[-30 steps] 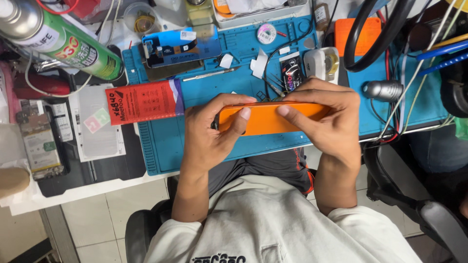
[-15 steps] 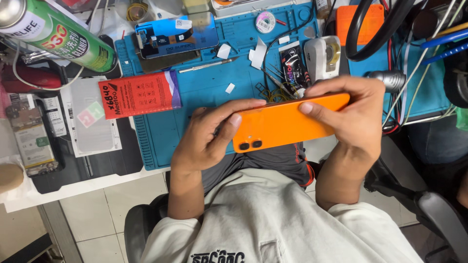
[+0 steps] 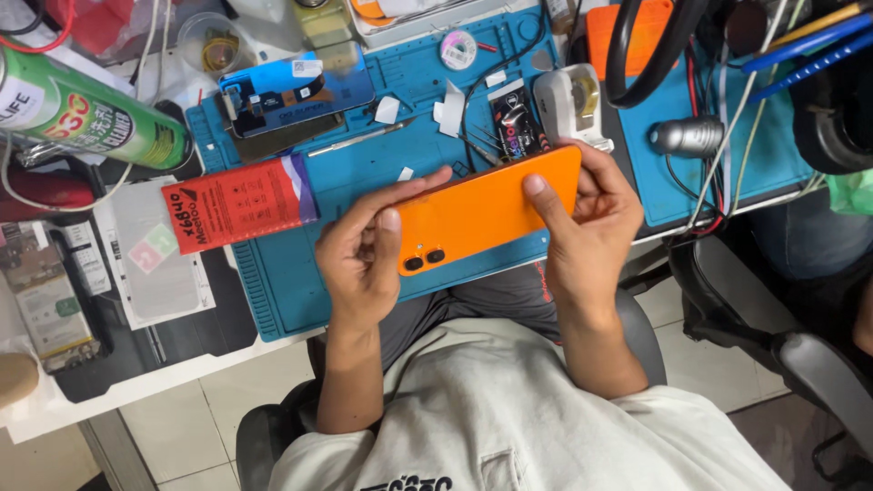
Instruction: The person holds a disassembled smartphone, aligns and presses an orange back cover onto the phone body, then powers the phone on and checks the screen. They then use a small laser device, moving it around the phone, before holding the phone and device together at the end.
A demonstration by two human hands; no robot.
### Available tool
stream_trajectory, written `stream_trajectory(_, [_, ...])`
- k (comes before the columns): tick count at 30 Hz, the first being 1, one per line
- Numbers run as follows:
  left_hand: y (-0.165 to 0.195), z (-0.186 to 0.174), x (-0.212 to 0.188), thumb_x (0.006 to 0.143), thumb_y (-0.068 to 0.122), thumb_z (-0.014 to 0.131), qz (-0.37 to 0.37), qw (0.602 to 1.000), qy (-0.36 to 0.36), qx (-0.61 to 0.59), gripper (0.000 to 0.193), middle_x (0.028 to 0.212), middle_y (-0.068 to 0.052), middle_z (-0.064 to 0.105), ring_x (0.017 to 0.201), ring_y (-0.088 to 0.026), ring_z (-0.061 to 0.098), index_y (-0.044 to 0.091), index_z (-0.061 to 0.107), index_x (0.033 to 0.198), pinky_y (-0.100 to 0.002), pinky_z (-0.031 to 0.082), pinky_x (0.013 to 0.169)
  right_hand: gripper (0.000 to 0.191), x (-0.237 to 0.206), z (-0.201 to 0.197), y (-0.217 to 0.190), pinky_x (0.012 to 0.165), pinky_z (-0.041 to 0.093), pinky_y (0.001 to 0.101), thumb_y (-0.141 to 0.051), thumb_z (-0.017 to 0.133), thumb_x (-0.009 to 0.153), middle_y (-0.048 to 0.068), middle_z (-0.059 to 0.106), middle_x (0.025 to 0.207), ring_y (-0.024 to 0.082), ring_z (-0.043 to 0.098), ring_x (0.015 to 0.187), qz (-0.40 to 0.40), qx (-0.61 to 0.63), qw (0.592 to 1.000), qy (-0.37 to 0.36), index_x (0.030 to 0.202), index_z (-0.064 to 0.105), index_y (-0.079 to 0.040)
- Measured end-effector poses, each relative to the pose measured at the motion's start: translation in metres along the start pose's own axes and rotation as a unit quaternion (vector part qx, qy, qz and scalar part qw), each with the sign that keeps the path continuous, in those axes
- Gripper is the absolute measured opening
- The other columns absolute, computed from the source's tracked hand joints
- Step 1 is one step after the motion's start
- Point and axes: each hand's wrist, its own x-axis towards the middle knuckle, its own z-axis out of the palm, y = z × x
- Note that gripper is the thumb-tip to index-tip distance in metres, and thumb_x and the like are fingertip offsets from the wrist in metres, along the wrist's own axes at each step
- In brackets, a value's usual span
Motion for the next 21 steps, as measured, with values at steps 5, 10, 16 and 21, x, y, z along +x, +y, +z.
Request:
stream_trajectory(5, [0.014, -0.012, 0.003, 0.098, 0.012, 0.073, 0.003, 0.987, -0.047, 0.155, 0.021, 0.103, -0.014, 0.080, 0.085, -0.015, 0.077, -0.002, 0.074, 0.113, -0.024, 0.058, 0.073, 0.041, 0.015, -0.004, -0.010, 0.092, 0.058, 0.0256, 0.010, 0.078, 0.095, 0.011, 0.071, 0.113, 0.013, 0.070, 0.101, -0.017, -0.019, 0.998, -0.057, 0.133, 0.063, 0.010])
stream_trajectory(10, [0.021, -0.018, 0.011, 0.092, 0.013, 0.079, 0.058, 0.962, -0.098, 0.248, 0.019, 0.091, -0.008, 0.078, 0.082, -0.015, 0.080, 0.004, 0.075, 0.108, -0.024, 0.061, 0.075, 0.035, 0.024, 0.000, -0.029, 0.087, 0.059, 0.0252, 0.006, 0.082, 0.090, 0.009, 0.073, 0.106, 0.012, 0.070, 0.096, -0.054, -0.117, 0.982, -0.138, 0.122, 0.069, 0.008])
stream_trajectory(16, [0.015, -0.007, 0.013, 0.097, 0.024, 0.071, 0.034, 0.948, -0.181, 0.260, 0.024, 0.077, -0.004, 0.074, 0.074, -0.017, 0.077, 0.006, 0.069, 0.113, -0.030, 0.054, 0.068, 0.023, 0.034, 0.014, -0.051, 0.081, 0.055, 0.0235, 0.002, 0.079, 0.090, 0.010, 0.075, 0.100, 0.012, 0.069, 0.089, -0.069, -0.198, 0.942, -0.263, 0.112, 0.074, 0.006])
stream_trajectory(21, [0.012, -0.007, 0.009, 0.103, 0.029, 0.062, 0.044, 0.942, -0.201, 0.265, 0.023, 0.074, -0.006, 0.068, 0.067, -0.023, 0.070, 0.007, 0.062, 0.096, -0.036, 0.048, 0.065, 0.017, 0.037, 0.024, -0.056, 0.072, 0.050, 0.0227, 0.001, 0.073, 0.091, 0.011, 0.072, 0.090, 0.012, 0.066, 0.079, -0.069, -0.219, 0.927, -0.296, 0.107, 0.075, 0.006])
